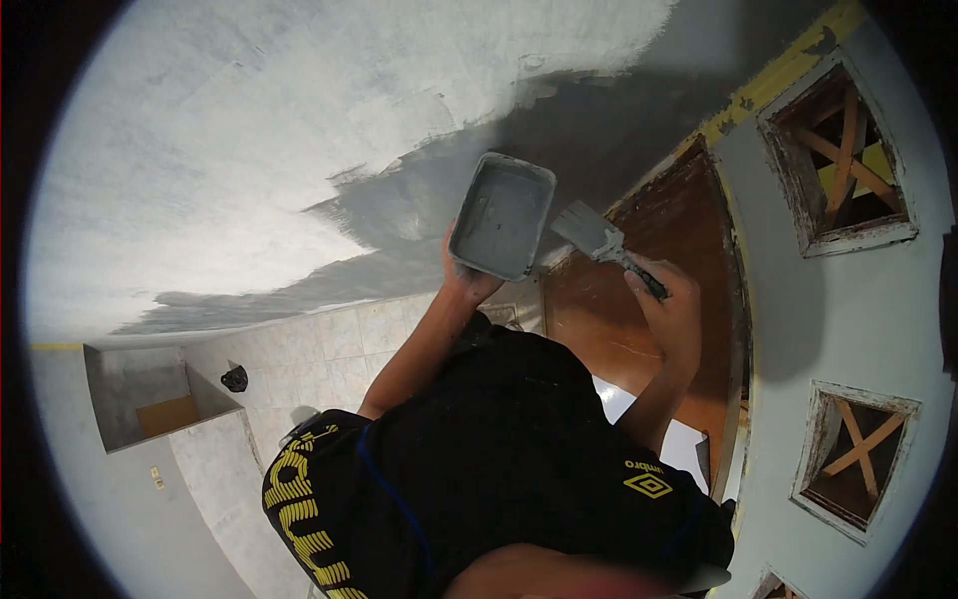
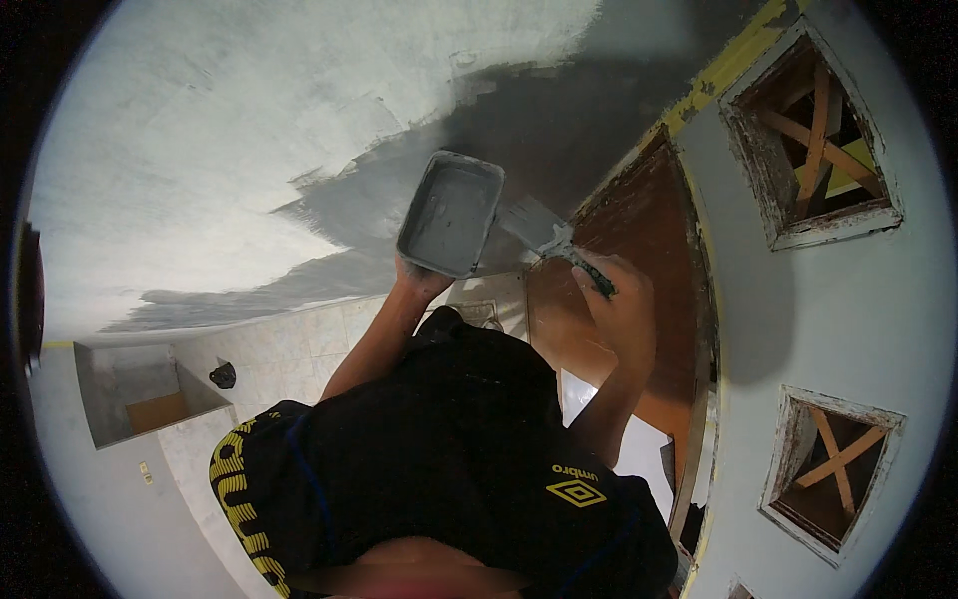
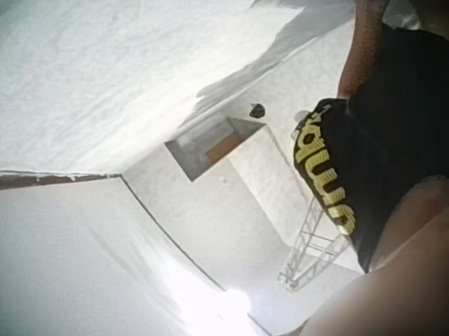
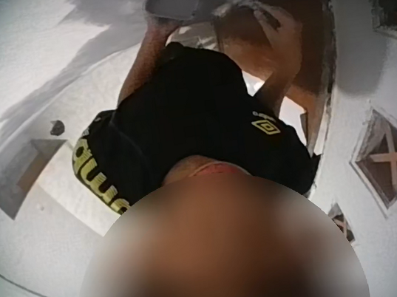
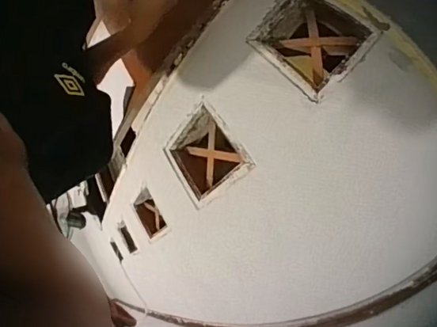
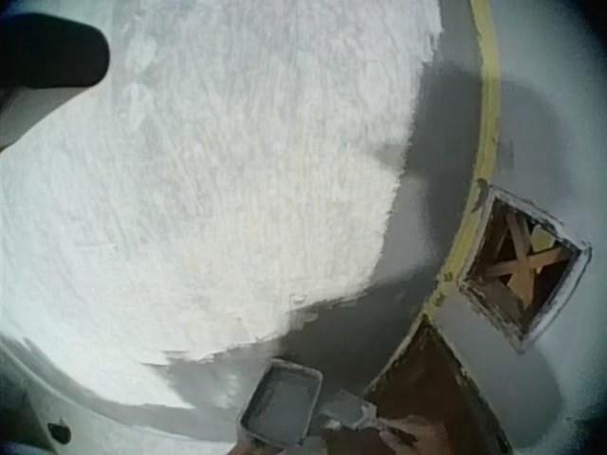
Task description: The person applies grey plaster to a wall using a putty knife.
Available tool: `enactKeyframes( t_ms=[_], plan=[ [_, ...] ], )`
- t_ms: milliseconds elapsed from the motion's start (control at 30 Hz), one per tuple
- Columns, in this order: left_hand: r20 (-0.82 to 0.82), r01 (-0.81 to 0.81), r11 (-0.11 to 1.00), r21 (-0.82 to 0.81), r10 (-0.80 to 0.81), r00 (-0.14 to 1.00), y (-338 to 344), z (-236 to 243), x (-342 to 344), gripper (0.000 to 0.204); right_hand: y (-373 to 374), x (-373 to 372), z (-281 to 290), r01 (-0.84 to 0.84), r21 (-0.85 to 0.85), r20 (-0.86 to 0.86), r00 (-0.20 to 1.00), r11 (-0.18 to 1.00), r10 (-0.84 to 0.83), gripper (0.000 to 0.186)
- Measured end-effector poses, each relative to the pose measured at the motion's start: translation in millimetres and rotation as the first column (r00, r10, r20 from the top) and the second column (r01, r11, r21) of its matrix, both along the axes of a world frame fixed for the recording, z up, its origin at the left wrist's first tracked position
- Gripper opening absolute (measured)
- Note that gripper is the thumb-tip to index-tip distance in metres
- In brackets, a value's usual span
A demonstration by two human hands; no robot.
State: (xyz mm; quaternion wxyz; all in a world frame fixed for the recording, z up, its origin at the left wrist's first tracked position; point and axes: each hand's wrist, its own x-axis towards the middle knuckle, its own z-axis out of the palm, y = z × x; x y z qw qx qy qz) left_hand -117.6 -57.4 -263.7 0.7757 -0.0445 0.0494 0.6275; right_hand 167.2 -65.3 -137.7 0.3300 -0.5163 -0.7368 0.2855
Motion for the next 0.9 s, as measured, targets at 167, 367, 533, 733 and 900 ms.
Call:
enactKeyframes(
  t_ms=[167, 367, 533, 733, 900],
  plan=[
    [-0.062, -0.025, 0.998, 0.061, 0.029, 0.998, 3, -9, -7, 0.056, 2, 1, -13, 0.01, -0.125, -0.257, 0.966, 0.992, -0.042, 0.033],
    [-0.12, -0.047, 0.995, 0.088, 0.057, 0.991, -8, -9, -6, 0.055, -7, -7, -19, -0.144, -0.438, -0.437, 0.897, 0.888, -0.07, 0.034],
    [-0.133, -0.05, 0.988, 0.146, 0.07, 0.989, -9, -11, -6, 0.051, 3, -14, -36, -0.273, -0.577, -0.492, 0.868, 0.77, -0.061, 0.03],
    [-0.128, -0.075, 0.994, 0.073, 0.084, 0.988, 3, -9, -11, 0.05, 18, -6, -51, -0.219, -0.617, -0.419, 0.905, 0.756, -0.079, 0.028],
    [-0.071, -0.109, 0.993, 0.033, 0.111, 0.991, 4, -24, -22, 0.053, 19, -3, -50, -0.132, -0.603, -0.419, 0.891, 0.787, -0.172, 0.027]
  ],
)
